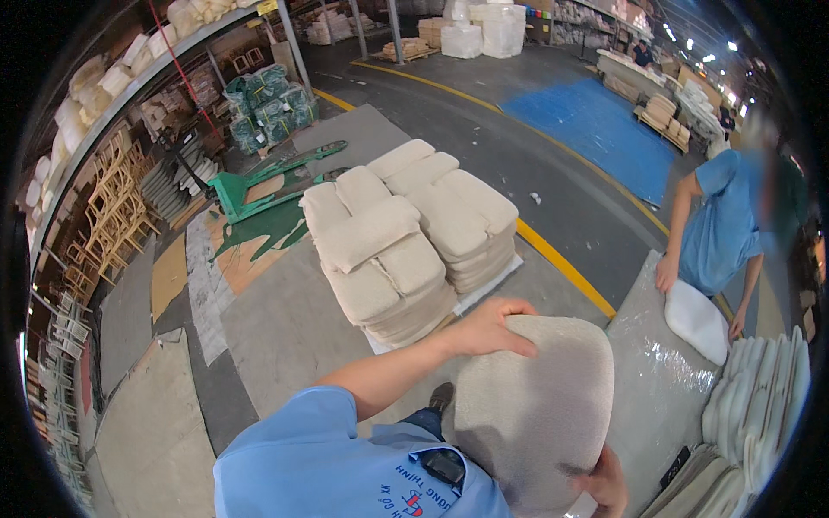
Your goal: The person folds beige cushion covers and places them into a green bag on a table. They repeatedly pick up covers, fold them, and stack them while coworkers handle similar items nearby.
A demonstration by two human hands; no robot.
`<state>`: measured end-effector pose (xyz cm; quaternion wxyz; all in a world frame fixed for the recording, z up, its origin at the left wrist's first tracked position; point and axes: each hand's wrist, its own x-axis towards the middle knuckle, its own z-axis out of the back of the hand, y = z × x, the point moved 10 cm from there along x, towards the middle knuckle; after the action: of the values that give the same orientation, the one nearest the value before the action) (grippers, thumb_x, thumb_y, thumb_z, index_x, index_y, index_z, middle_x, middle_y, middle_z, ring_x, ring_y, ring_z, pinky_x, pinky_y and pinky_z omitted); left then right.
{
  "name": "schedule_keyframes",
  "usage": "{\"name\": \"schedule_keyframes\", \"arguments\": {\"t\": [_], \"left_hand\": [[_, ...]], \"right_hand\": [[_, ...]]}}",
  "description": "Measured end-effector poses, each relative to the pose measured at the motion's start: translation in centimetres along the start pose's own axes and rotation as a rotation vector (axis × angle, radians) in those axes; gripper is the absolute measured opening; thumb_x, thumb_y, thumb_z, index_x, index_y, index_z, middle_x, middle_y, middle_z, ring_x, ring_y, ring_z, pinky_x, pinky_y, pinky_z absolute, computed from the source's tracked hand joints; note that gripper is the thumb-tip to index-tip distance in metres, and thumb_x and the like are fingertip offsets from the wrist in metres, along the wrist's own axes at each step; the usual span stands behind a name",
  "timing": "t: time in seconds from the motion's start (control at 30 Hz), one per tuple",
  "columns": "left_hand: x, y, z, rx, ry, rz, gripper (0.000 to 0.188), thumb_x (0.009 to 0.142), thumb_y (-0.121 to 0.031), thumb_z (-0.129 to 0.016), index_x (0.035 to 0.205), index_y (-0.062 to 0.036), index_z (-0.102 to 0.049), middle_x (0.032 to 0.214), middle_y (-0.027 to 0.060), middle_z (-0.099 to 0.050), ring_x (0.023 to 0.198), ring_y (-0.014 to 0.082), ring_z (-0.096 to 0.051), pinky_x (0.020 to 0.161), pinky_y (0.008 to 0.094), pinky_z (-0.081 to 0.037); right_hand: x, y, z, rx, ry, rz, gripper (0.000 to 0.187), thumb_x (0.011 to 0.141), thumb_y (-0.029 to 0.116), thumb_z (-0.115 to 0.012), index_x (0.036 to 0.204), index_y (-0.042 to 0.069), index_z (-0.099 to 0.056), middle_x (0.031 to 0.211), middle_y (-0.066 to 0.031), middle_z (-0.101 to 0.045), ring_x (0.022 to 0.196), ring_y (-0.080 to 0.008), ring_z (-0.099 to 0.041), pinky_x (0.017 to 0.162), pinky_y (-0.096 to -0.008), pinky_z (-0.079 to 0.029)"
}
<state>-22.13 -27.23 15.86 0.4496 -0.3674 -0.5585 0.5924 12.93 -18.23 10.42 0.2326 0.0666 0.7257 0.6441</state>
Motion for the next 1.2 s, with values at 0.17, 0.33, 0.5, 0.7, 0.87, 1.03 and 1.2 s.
{"name": "schedule_keyframes", "arguments": {"t": [0.17, 0.33, 0.5, 0.7, 0.87, 1.03, 1.2], "left_hand": [[-3.6, 4.1, 7.4, 0.355, -0.568, -0.157, 0.051, 0.093, -0.026, -0.081, 0.136, -0.0055, -0.065, 0.122, 0.0084, -0.068, 0.115, 0.0178, -0.063, 0.1, 0.0344, -0.051], [-12.8, 19.3, 15.9, 0.247, -0.409, 0.254, 0.052, 0.097, -0.035, -0.077, 0.138, -0.005, -0.065, 0.114, 0.0061, -0.069, 0.104, 0.0194, -0.065, 0.095, 0.0358, -0.054], [-28.5, 30.2, 27.3, 0.37, -0.364, 0.785, 0.046, 0.095, -0.039, -0.076, 0.129, -0.0076, -0.072, 0.113, 0.0132, -0.076, 0.101, 0.0235, -0.072, 0.089, 0.0371, -0.057], [-40.2, 30.0, 42.0, 0.423, -0.516, 1.086, 0.041, 0.092, -0.035, -0.073, 0.121, -0.0051, -0.075, 0.113, 0.0153, -0.078, 0.09, 0.0273, -0.074, 0.082, 0.0397, -0.06], [-43.6, 29.3, 48.4, 0.131, -0.8, 1.097, 0.031, 0.095, -0.031, -0.07, 0.114, -0.0076, -0.075, 0.097, 0.0085, -0.075, 0.073, 0.0205, -0.072, 0.055, 0.0343, -0.051], [-41.5, 31.5, 48.5, -0.043, -0.718, 1.105, 0.031, 0.095, -0.03, -0.073, 0.115, -0.0068, -0.073, 0.098, 0.008, -0.075, 0.077, 0.0209, -0.071, 0.062, 0.0336, -0.055], [-37.2, 34.8, 45.1, -0.341, -0.508, 1.169, 0.051, 0.095, -0.041, -0.076, 0.132, -0.0085, -0.063, 0.115, 0.01, -0.072, 0.092, 0.025, -0.072, 0.074, 0.0385, -0.058]], "right_hand": [[7.7, -2.1, -4.3, -0.019, -0.267, -0.073, 0.074, 0.07, 0.022, -0.088, 0.132, -0.01, -0.062, 0.117, -0.0163, -0.073, 0.104, -0.0277, -0.07, 0.092, -0.0394, -0.055], [14.6, -5.7, -8.3, 0.007, -0.39, -0.174, 0.06, 0.079, 0.019, -0.08, 0.13, -0.008, -0.063, 0.115, -0.0147, -0.073, 0.101, -0.0252, -0.071, 0.09, -0.0385, -0.056], [25.3, -4.8, -15.7, 0.212, -0.407, -0.029, 0.052, 0.089, 0.013, -0.073, 0.136, -0.003, -0.061, 0.123, -0.0129, -0.072, 0.109, -0.0253, -0.07, 0.096, -0.0386, -0.055], [40.0, -4.6, -28.6, 0.57, -0.354, 0.0, 0.066, 0.092, 0.028, -0.082, 0.145, 0.001, -0.054, 0.133, -0.0133, -0.068, 0.119, -0.0285, -0.067, 0.103, -0.0432, -0.054], [48.1, -9.7, -39.2, 0.652, -0.294, -0.166, 0.069, 0.096, 0.036, -0.08, 0.148, 0.001, -0.051, 0.136, -0.0127, -0.067, 0.122, -0.0295, -0.065, 0.103, -0.0469, -0.053], [45.9, -23.6, -42.0, 0.296, -0.22, -0.576, 0.052, 0.098, 0.035, -0.078, 0.135, 0.003, -0.06, 0.105, -0.0064, -0.066, 0.085, -0.019, -0.063, 0.073, -0.0364, -0.053], [34.1, -32.2, -35.3, 0.035, -0.386, -0.714, 0.039, 0.098, 0.032, -0.077, 0.117, 0.0, -0.068, 0.096, -0.0104, -0.07, 0.072, -0.0192, -0.067, 0.06, -0.0335, -0.053]]}}
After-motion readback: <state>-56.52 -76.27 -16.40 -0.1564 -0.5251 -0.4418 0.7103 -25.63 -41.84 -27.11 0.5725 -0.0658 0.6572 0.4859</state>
